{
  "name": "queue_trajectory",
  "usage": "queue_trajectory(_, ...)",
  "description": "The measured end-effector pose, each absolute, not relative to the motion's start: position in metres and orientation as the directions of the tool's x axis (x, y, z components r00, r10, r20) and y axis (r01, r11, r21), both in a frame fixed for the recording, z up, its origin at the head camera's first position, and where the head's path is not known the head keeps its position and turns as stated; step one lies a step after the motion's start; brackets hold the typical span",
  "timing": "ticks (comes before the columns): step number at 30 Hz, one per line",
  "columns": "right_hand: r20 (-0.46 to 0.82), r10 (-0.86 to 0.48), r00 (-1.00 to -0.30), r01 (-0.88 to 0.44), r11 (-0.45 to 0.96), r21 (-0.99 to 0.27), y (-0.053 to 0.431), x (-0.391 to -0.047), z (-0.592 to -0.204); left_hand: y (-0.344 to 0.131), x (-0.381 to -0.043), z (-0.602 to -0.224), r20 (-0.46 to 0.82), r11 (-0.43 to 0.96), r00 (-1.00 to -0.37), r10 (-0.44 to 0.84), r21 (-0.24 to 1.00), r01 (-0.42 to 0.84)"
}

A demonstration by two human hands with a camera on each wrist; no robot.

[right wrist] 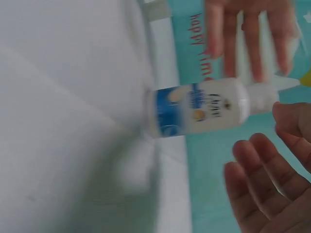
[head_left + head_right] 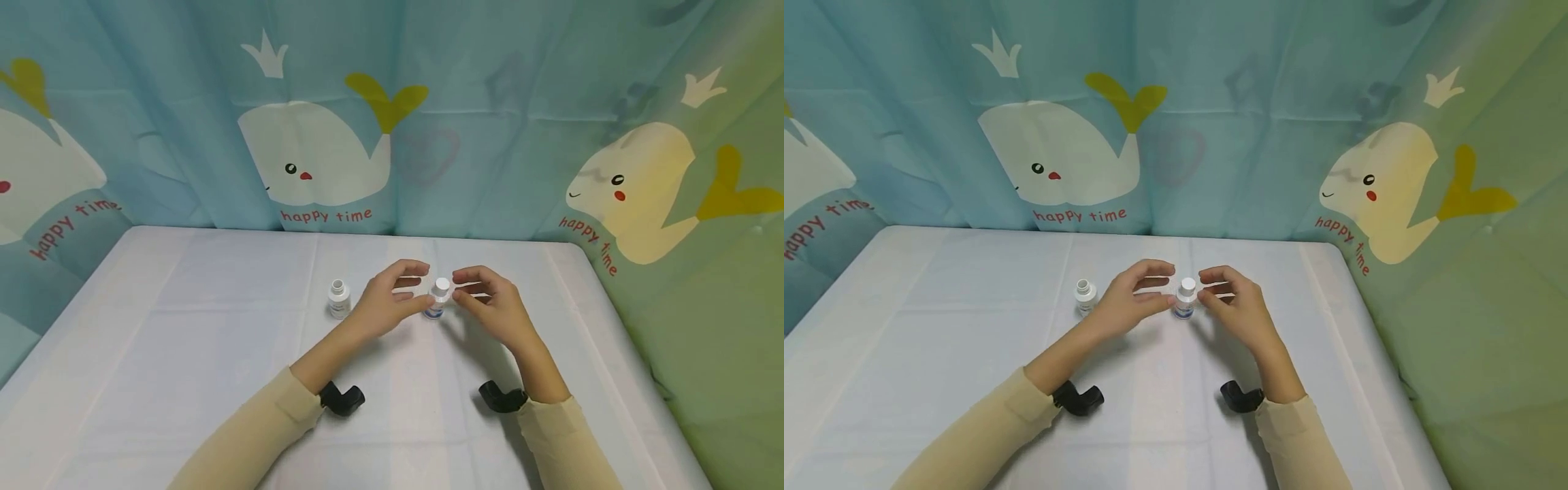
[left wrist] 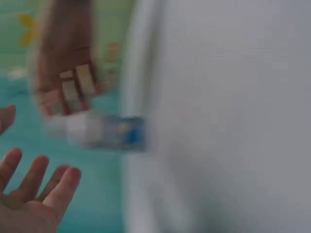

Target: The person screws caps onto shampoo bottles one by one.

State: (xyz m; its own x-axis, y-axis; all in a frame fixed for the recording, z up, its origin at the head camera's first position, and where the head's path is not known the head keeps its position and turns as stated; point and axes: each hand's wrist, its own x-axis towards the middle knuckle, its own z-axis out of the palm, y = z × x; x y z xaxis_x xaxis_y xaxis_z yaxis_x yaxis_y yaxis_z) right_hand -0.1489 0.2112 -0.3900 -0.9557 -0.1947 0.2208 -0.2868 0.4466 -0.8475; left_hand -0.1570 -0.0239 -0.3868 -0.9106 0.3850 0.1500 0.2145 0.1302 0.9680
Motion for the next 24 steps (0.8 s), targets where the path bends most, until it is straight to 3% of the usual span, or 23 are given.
queue_trajectory(7, 0.326, -0.158, -0.932, -0.362, 0.354, -0.862, 0.204, -0.135, -0.362, -0.084, -0.152, -0.341, 0.354, 0.029, -0.888, 0.295, 0.925, 0.379)
queue_trajectory(14, 0.407, -0.317, -0.857, -0.504, 0.345, -0.792, 0.171, -0.123, -0.353, -0.13, -0.156, -0.349, 0.24, 0.184, -0.938, 0.248, 0.939, 0.289)
queue_trajectory(18, 0.333, -0.399, -0.854, -0.476, 0.345, -0.809, 0.146, -0.125, -0.358, -0.146, -0.158, -0.364, 0.162, 0.217, -0.945, 0.284, 0.949, 0.227)
queue_trajectory(24, 0.094, -0.461, -0.882, -0.317, 0.435, -0.843, 0.108, -0.142, -0.371, -0.162, -0.162, -0.386, 0.097, 0.173, -0.925, 0.367, 0.97, 0.171)
